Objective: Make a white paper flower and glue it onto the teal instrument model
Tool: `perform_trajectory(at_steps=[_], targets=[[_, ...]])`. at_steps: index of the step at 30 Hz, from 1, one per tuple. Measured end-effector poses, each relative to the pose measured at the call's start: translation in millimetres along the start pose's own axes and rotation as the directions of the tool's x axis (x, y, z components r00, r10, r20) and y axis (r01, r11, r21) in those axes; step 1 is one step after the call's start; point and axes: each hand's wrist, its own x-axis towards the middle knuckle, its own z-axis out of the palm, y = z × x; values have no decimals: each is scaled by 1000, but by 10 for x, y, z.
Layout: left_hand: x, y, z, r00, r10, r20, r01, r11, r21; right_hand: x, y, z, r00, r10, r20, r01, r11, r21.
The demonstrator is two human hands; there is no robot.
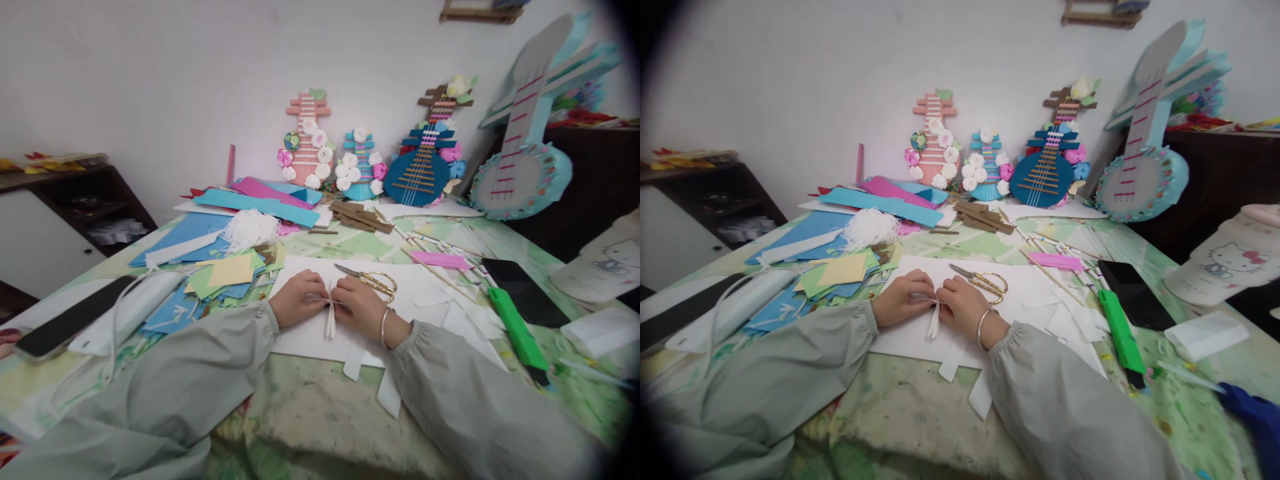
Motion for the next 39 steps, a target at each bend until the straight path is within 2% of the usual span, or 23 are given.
perform_trajectory(at_steps=[7,15,20,22,27,33,36,39], targets=[[0,-4,18,1000,1,19,-1,1000,10,-55,8,-51,998,62,-32,-59,993,102],[-18,30,12,1000,-5,16,5,1000,-3,-62,-54,-120,994,111,4,-111,982,152],[-20,7,23,1000,-21,20,22,999,-34,-70,-34,-171,988,136,70,-148,963,224],[-19,9,27,1000,-25,16,25,999,-29,-71,-70,-164,984,162,76,-174,962,209],[-21,48,24,1000,-10,-6,10,1000,-9,-62,-206,-68,969,246,-9,-245,968,60],[-19,62,22,1000,-4,-12,4,1000,-21,-61,-203,-12,979,201,-30,-202,976,-81],[-14,71,20,1000,19,9,-19,999,-26,-70,-140,-8,989,146,-21,-147,985,-93],[-5,92,13,998,50,27,-49,998,-27,-78,-82,-16,997,72,-29,-74,997,-37]])
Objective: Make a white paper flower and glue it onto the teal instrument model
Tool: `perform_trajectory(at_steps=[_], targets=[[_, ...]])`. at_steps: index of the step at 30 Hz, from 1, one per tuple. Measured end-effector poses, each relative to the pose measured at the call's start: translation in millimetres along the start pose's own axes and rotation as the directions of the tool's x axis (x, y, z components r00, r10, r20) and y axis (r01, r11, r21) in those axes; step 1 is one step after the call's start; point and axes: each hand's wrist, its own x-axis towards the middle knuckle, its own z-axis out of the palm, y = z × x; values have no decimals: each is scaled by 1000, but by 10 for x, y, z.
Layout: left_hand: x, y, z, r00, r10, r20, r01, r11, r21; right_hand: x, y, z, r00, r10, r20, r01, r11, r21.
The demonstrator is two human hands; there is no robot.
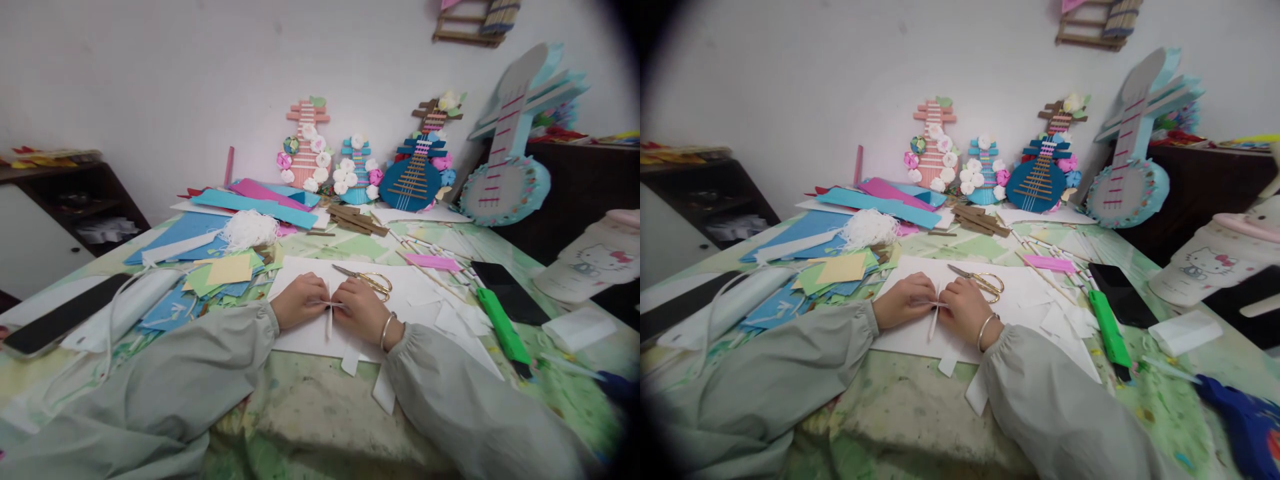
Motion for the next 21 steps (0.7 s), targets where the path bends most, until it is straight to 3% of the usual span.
perform_trajectory(at_steps=[8,14,21], targets=[[25,38,-10,994,68,86,-67,998,-16,31,-8,-114,996,-84,34,73,963,258],[8,-27,-7,1000,26,16,-27,999,36,13,64,-109,1000,-23,11,21,990,136],[12,-66,-5,997,52,64,-61,987,148,8,60,-113,997,-43,67,41,999,36]])
